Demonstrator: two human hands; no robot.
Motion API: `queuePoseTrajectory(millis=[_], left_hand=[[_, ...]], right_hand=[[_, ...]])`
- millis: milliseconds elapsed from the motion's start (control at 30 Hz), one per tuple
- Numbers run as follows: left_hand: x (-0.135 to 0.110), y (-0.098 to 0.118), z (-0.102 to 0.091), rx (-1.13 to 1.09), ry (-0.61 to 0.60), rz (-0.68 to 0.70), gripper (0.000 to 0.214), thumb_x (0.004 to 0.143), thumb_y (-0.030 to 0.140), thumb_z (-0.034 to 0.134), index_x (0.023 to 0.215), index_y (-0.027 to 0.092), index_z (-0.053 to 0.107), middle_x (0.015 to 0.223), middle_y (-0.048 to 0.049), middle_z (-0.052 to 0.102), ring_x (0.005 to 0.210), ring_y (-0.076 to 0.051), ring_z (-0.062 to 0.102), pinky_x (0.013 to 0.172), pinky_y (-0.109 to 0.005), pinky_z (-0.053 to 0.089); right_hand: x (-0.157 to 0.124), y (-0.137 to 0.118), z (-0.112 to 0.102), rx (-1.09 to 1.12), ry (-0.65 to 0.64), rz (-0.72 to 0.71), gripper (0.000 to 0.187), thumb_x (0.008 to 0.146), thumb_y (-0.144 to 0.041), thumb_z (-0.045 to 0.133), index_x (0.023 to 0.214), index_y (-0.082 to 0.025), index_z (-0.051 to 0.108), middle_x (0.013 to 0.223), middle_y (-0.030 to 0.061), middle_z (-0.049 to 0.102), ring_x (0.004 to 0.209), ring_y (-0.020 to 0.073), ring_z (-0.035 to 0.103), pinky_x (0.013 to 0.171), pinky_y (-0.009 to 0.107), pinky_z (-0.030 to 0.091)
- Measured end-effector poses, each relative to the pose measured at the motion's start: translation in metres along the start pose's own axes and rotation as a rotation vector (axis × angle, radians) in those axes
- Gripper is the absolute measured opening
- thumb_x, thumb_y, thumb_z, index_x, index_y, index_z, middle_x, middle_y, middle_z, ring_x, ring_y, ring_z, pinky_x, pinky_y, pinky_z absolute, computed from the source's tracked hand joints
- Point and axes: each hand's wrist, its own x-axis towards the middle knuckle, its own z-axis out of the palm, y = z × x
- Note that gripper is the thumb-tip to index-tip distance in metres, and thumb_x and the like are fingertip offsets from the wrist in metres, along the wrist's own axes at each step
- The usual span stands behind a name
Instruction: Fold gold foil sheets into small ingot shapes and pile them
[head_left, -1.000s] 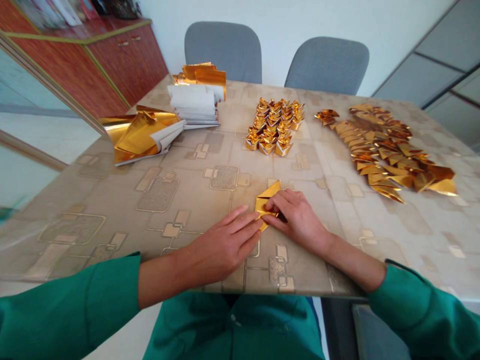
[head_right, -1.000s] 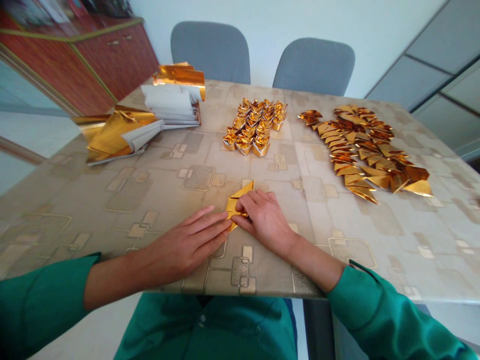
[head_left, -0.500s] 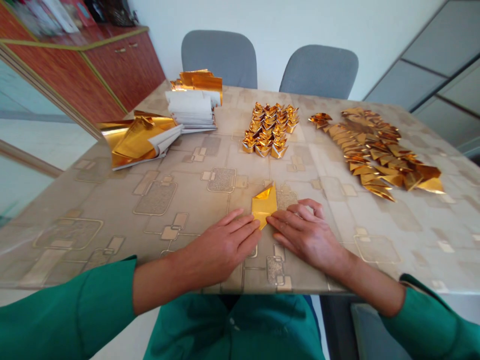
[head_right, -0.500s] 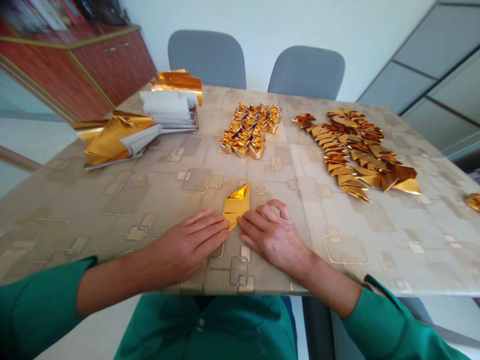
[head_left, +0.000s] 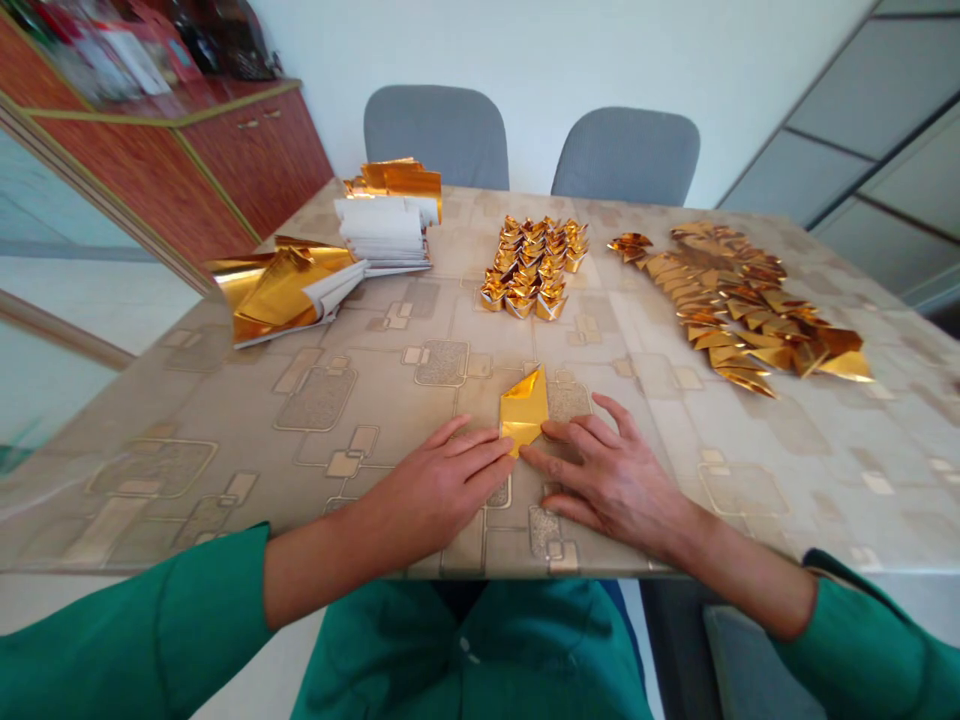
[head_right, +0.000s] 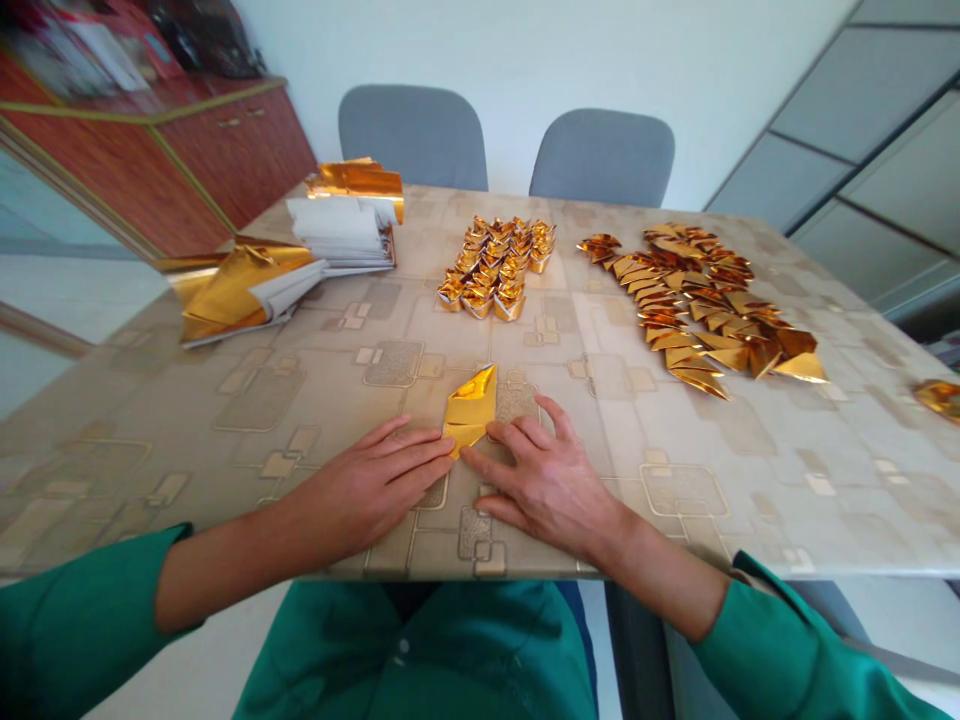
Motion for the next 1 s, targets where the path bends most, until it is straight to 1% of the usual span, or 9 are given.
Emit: queuePoseTrajectory(millis=[67, 233, 433, 500, 600, 667, 767, 867, 1000], left_hand=[[0.002, 0.0, -0.001, -0.015, -0.004, -0.015, 0.035, 0.093, 0.012, 0.046, 0.127, 0.012, 0.057, 0.133, -0.0134, 0.061, 0.125, -0.027, 0.054, 0.111, -0.052, 0.035], [-0.002, 0.002, -0.001, 0.008, -0.017, -0.007, 0.036, 0.095, 0.015, 0.046, 0.13, 0.012, 0.055, 0.137, -0.0123, 0.059, 0.128, -0.026, 0.052, 0.114, -0.051, 0.03], [0.001, -0.003, -0.001, -0.024, 0.027, -0.047, 0.03, 0.096, 0.031, 0.052, 0.122, 0.017, 0.061, 0.132, -0.0065, 0.064, 0.127, -0.025, 0.052, 0.116, -0.052, 0.024], [0.007, -0.007, -0.002, -0.056, 0.06, -0.04, 0.024, 0.097, 0.032, 0.051, 0.111, 0.019, 0.066, 0.124, -0.0044, 0.068, 0.122, -0.023, 0.054, 0.116, -0.049, 0.024], [0.017, -0.015, -0.006, -0.122, 0.086, -0.032, 0.023, 0.099, 0.03, 0.047, 0.096, 0.02, 0.069, 0.106, -0.0013, 0.073, 0.111, -0.018, 0.059, 0.114, -0.044, 0.027], [0.022, -0.02, -0.008, -0.151, 0.078, -0.051, 0.023, 0.098, 0.03, 0.049, 0.091, 0.02, 0.069, 0.098, -0.001, 0.073, 0.106, -0.017, 0.061, 0.113, -0.043, 0.028], [0.026, -0.025, -0.009, -0.14, 0.087, -0.052, 0.021, 0.097, 0.03, 0.052, 0.09, 0.02, 0.068, 0.096, -0.0016, 0.072, 0.104, -0.018, 0.061, 0.113, -0.045, 0.028], [0.024, -0.029, -0.006, -0.107, 0.11, 0.019, 0.019, 0.098, 0.024, 0.05, 0.093, 0.022, 0.068, 0.097, -0.0002, 0.072, 0.105, -0.017, 0.06, 0.114, -0.046, 0.025], [0.02, -0.032, -0.005, -0.119, 0.094, 0.052, 0.021, 0.097, 0.016, 0.048, 0.099, 0.022, 0.068, 0.104, -0.0005, 0.071, 0.109, -0.017, 0.058, 0.115, -0.045, 0.024]], right_hand=[[-0.001, -0.003, -0.002, -0.018, -0.023, 0.007, 0.047, 0.093, -0.051, 0.054, 0.133, -0.029, 0.056, 0.125, 0.0086, 0.063, 0.112, 0.028, 0.056, 0.112, 0.061, 0.018], [-0.003, 0.003, -0.002, -0.041, 0.028, 0.024, 0.038, 0.097, -0.04, 0.05, 0.129, -0.021, 0.059, 0.124, 0.0077, 0.066, 0.108, 0.0251, 0.057, 0.115, 0.055, 0.019], [0.003, 0.011, -0.003, -0.019, 0.098, 0.023, 0.025, 0.098, -0.03, 0.05, 0.113, -0.021, 0.068, 0.111, 0.0057, 0.071, 0.099, 0.0221, 0.06, 0.112, 0.051, 0.025], [0.01, 0.016, -0.006, 0.039, 0.127, 0.045, 0.023, 0.098, -0.029, 0.05, 0.097, -0.021, 0.071, 0.095, 0.0044, 0.073, 0.09, 0.0203, 0.061, 0.105, 0.046, 0.033], [0.025, 0.032, -0.011, 0.165, 0.207, 0.144, 0.032, 0.098, -0.03, 0.049, 0.076, -0.018, 0.069, 0.074, 0.005, 0.07, 0.075, 0.0183, 0.059, 0.081, 0.034, 0.043], [0.036, 0.046, -0.013, 0.253, 0.299, 0.245, 0.03, 0.098, -0.031, 0.05, 0.08, -0.016, 0.069, 0.074, 0.0052, 0.069, 0.07, 0.0171, 0.058, 0.07, 0.03, 0.042], [0.05, 0.064, -0.014, 0.321, 0.328, 0.339, 0.034, 0.097, -0.033, 0.05, 0.073, -0.016, 0.066, 0.068, 0.0041, 0.064, 0.062, 0.0155, 0.054, 0.06, 0.028, 0.035], [0.056, 0.07, -0.01, 0.373, 0.306, 0.383, 0.035, 0.096, -0.033, 0.05, 0.069, -0.016, 0.064, 0.063, 0.0024, 0.062, 0.058, 0.0142, 0.051, 0.057, 0.027, 0.031], [0.059, 0.063, -0.005, 0.445, 0.297, 0.377, 0.03, 0.095, -0.03, 0.052, 0.072, -0.016, 0.065, 0.069, 0.0029, 0.065, 0.063, 0.0141, 0.055, 0.06, 0.026, 0.035]])
